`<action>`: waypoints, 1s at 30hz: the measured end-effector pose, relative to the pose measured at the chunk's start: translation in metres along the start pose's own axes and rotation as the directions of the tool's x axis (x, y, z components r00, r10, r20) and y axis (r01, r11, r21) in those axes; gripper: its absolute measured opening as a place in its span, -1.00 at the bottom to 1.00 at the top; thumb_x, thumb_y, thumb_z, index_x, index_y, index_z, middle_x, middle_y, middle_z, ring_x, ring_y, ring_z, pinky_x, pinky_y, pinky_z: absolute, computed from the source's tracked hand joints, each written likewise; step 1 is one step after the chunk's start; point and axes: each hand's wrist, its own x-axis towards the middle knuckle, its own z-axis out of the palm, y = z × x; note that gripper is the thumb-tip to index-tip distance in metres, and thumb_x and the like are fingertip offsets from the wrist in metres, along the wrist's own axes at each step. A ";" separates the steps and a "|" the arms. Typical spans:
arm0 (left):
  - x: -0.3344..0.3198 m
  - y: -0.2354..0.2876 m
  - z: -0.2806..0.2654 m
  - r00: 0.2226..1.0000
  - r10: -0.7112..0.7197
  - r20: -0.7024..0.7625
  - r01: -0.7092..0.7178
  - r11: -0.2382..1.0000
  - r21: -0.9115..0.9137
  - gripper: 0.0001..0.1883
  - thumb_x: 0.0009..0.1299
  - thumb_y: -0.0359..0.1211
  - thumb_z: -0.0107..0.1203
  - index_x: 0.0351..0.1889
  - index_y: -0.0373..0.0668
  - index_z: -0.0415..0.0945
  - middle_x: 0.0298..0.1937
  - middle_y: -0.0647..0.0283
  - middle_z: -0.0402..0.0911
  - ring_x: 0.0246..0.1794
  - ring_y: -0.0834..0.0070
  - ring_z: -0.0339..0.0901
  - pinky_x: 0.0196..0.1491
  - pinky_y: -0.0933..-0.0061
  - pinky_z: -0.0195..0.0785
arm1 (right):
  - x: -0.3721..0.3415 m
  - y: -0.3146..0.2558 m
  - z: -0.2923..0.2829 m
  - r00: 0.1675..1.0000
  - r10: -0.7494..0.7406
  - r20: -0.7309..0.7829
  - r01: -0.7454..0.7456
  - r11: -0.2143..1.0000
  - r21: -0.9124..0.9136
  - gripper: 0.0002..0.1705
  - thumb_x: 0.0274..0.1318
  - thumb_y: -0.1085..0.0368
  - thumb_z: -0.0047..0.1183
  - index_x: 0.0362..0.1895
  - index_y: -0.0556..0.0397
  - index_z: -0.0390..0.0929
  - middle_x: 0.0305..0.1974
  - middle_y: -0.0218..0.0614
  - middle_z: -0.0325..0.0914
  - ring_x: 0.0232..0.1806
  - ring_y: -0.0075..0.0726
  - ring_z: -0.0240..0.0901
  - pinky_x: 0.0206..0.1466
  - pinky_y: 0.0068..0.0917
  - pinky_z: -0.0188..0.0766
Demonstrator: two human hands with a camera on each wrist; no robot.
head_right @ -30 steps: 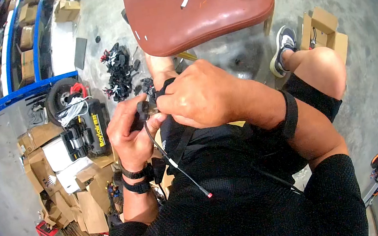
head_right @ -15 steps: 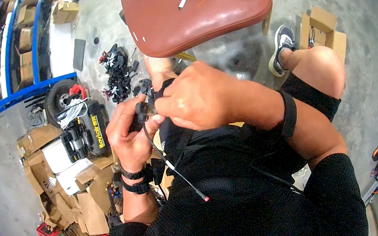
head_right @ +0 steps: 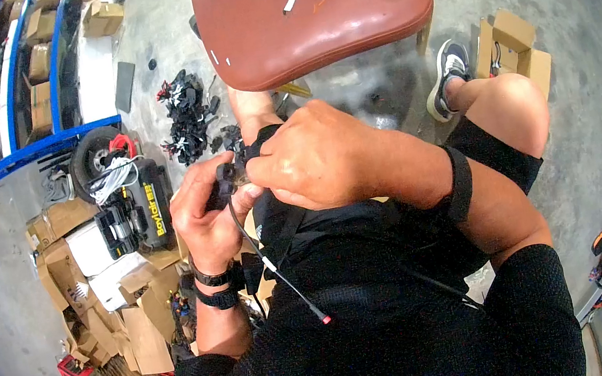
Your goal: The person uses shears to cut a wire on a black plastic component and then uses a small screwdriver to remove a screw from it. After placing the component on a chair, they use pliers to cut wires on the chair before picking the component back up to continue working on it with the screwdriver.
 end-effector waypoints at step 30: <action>0.127 -0.004 -0.002 0.898 0.408 -0.166 -0.423 0.904 -0.067 -0.54 0.10 -0.34 0.48 -0.05 -0.29 0.63 -0.21 0.10 0.67 -0.24 0.23 0.61 -0.15 0.32 0.47 | 0.064 0.022 -0.101 0.993 0.095 -0.069 -0.102 0.989 -0.111 -0.94 0.00 0.37 0.11 -0.41 0.09 0.56 -0.53 -0.09 0.52 -0.44 0.14 0.53 -0.37 -0.10 0.42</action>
